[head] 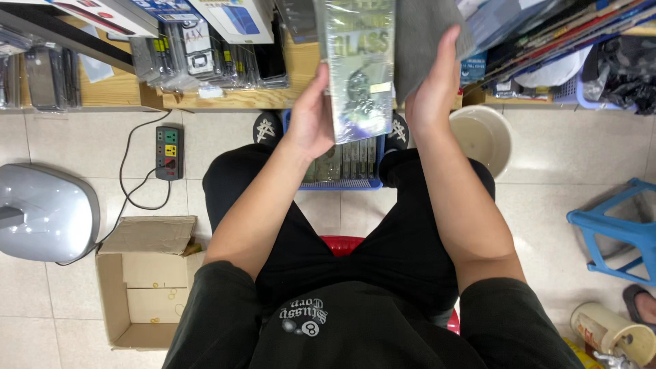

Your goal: The person washes a grey cloth in a bucket of water by hand, squeezes it to remove excess water, and then wipes the exterior of a packaged product box taken from a bin.

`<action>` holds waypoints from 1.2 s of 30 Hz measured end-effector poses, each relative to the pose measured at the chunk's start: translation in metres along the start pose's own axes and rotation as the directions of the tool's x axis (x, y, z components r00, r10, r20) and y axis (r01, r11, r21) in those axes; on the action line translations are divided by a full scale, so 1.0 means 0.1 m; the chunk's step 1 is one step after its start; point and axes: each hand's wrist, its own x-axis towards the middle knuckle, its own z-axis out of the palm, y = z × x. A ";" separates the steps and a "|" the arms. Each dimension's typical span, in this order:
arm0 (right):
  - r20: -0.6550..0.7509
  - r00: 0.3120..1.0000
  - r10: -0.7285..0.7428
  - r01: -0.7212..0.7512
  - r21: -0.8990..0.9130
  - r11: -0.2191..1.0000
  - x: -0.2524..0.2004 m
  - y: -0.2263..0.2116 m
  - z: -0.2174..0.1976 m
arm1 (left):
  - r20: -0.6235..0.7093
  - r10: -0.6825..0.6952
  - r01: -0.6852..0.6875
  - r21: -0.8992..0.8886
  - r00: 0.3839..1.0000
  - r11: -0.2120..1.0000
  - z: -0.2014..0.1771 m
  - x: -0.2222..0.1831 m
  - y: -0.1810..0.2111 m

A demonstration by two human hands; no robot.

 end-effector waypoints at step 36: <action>0.393 0.777 -0.493 0.564 -0.086 0.821 -0.22 0.20 0.13 | -0.226 -0.048 0.132 0.372 0.973 0.919 0.22 -0.18 0.02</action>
